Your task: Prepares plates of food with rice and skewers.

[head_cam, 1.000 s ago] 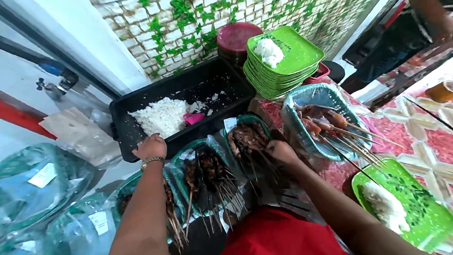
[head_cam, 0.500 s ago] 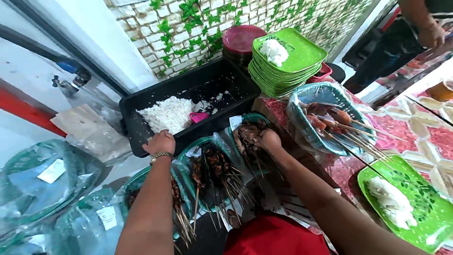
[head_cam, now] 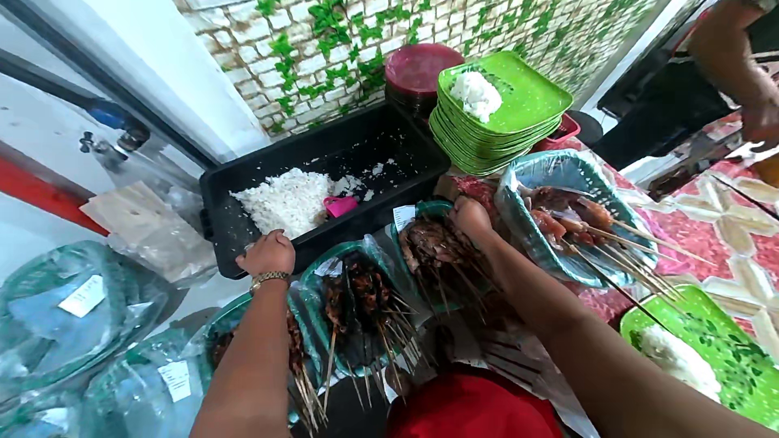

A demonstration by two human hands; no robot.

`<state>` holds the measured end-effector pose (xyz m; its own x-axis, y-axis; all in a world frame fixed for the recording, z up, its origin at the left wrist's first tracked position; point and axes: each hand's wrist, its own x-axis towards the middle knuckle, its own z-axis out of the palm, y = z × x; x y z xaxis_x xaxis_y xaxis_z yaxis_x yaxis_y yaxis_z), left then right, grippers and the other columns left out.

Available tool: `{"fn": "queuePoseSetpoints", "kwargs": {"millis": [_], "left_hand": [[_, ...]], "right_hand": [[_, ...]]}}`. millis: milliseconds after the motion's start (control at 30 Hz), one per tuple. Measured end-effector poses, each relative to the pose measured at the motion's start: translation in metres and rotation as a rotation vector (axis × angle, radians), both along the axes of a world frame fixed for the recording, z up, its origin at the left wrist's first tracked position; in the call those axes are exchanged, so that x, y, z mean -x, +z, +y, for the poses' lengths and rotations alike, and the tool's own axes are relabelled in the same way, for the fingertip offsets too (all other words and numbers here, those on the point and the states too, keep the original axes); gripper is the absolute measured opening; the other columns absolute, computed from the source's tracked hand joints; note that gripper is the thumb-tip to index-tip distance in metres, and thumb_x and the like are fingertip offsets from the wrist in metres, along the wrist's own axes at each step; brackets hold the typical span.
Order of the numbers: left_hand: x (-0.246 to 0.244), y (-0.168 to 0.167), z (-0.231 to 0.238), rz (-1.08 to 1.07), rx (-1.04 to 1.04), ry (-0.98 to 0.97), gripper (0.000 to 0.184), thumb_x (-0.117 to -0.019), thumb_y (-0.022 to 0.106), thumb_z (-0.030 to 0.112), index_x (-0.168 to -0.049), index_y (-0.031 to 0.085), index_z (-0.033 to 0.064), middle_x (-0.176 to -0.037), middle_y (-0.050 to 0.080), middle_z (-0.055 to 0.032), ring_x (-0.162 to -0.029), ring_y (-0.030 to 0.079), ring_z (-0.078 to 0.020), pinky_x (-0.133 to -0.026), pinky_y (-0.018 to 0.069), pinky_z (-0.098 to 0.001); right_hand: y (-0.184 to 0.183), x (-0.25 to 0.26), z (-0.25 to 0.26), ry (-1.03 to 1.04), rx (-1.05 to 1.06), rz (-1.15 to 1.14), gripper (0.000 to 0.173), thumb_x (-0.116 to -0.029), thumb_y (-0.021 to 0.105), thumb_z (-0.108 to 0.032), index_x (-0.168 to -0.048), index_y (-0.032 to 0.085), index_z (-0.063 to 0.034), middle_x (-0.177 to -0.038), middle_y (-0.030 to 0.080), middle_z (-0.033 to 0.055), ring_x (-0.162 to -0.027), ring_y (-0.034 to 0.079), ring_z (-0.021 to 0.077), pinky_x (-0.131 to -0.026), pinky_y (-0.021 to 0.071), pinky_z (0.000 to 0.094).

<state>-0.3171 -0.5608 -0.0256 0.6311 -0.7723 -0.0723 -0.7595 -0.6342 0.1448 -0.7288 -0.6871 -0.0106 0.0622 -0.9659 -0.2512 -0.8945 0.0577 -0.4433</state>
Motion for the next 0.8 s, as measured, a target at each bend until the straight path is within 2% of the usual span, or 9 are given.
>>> {"fn": "queuePoseSetpoints", "kwargs": {"millis": [67,167,267,333,367,400,533,700,800], "left_hand": [[-0.001,0.001,-0.001,-0.004,0.001,0.006,0.052,-0.1114,0.02,0.033,-0.138,0.064,0.0194,-0.142,0.062,-0.0146,-0.133,0.055,-0.0403,-0.108,0.0301,-0.0726],[0.001,0.003,0.0,0.002,0.004,0.012,0.052,-0.1113,0.021,0.031,-0.138,0.064,0.019,-0.142,0.062,-0.0155,-0.133,0.056,-0.0409,-0.108,0.03,-0.0728],[0.007,0.014,0.0,0.023,0.01,-0.008,0.051,-0.1119,0.022,0.03,-0.141,0.061,0.0165,-0.143,0.06,-0.0201,-0.136,0.052,-0.0454,-0.11,0.0272,-0.0749],[0.01,0.017,0.002,0.033,-0.005,-0.01,0.051,-0.1121,0.022,0.03,-0.142,0.061,0.0158,-0.144,0.059,-0.0205,-0.138,0.05,-0.0454,-0.111,0.0261,-0.0744],[0.01,0.017,0.003,0.032,-0.018,-0.006,0.051,-0.112,0.022,0.031,-0.143,0.06,0.0162,-0.144,0.059,-0.0196,-0.138,0.05,-0.0445,-0.111,0.0264,-0.0739],[0.009,0.016,0.004,0.031,-0.023,-0.001,0.051,-0.1119,0.022,0.031,-0.142,0.061,0.0161,-0.144,0.06,-0.0192,-0.138,0.05,-0.044,-0.111,0.0268,-0.0737],[0.009,0.015,0.004,0.045,-0.014,0.019,0.051,-0.1118,0.023,0.029,-0.141,0.061,0.0153,-0.144,0.06,-0.0189,-0.138,0.05,-0.0437,-0.111,0.0264,-0.0736],[0.005,0.007,0.003,0.02,0.003,0.029,0.052,-0.1116,0.022,0.03,-0.14,0.063,0.017,-0.142,0.062,-0.0174,-0.135,0.053,-0.0419,-0.11,0.0286,-0.0721],[0.005,0.008,0.003,0.016,-0.001,0.033,0.051,-0.1114,0.022,0.03,-0.138,0.064,0.0176,-0.141,0.062,-0.0172,-0.134,0.054,-0.0415,-0.108,0.0305,-0.0718]], "right_hand": [[0.002,0.0,0.003,0.013,-0.086,-0.042,0.026,-0.1011,0.059,-0.02,-0.119,0.068,-0.0034,-0.115,0.068,0.0264,-0.107,0.067,0.0454,-0.086,0.0532,0.0672],[0.0,0.006,0.021,0.053,-0.167,-0.099,0.021,-0.0958,0.065,-0.013,-0.115,0.071,-0.0071,-0.116,0.07,0.0214,-0.109,0.067,0.0418,-0.091,0.0528,0.0657],[0.02,0.012,0.027,0.05,-0.114,-0.166,0.025,-0.0999,0.06,-0.013,-0.123,0.068,-0.0091,-0.115,0.071,0.0186,-0.11,0.068,0.0377,-0.094,0.0529,0.0605],[0.028,0.017,0.027,0.133,-0.113,-0.15,0.036,-0.1002,0.058,-0.008,-0.135,0.062,-0.0112,-0.125,0.068,0.0185,-0.117,0.066,0.0374,-0.098,0.052,0.0593],[0.026,0.019,0.031,0.187,-0.148,-0.123,0.044,-0.0981,0.06,-0.006,-0.141,0.057,-0.0125,-0.135,0.063,0.0171,-0.127,0.06,0.0363,-0.105,0.049,0.0579],[0.023,0.021,0.036,0.205,-0.183,-0.093,0.046,-0.0965,0.063,-0.008,-0.142,0.057,-0.0131,-0.143,0.057,0.017,-0.133,0.055,0.036,-0.109,0.0463,0.0569],[0.007,0.02,0.052,0.166,-0.187,-0.014,0.028,-0.1007,0.06,-0.024,-0.121,0.072,-0.0092,-0.14,0.061,0.0142,-0.129,0.058,0.0316,-0.108,0.0475,0.0521],[-0.012,-0.001,0.05,0.276,-0.212,0.119,0.038,-0.0967,0.068,-0.037,-0.118,0.073,-0.006,-0.141,0.059,0.0141,-0.135,0.052,0.0347,-0.11,0.0448,0.0551],[-0.017,-0.01,0.05,0.309,-0.203,0.204,0.041,-0.0949,0.07,-0.035,-0.121,0.072,-0.0042,-0.141,0.059,0.0154,-0.137,0.05,0.0366,-0.108,0.0457,0.0572]]}}
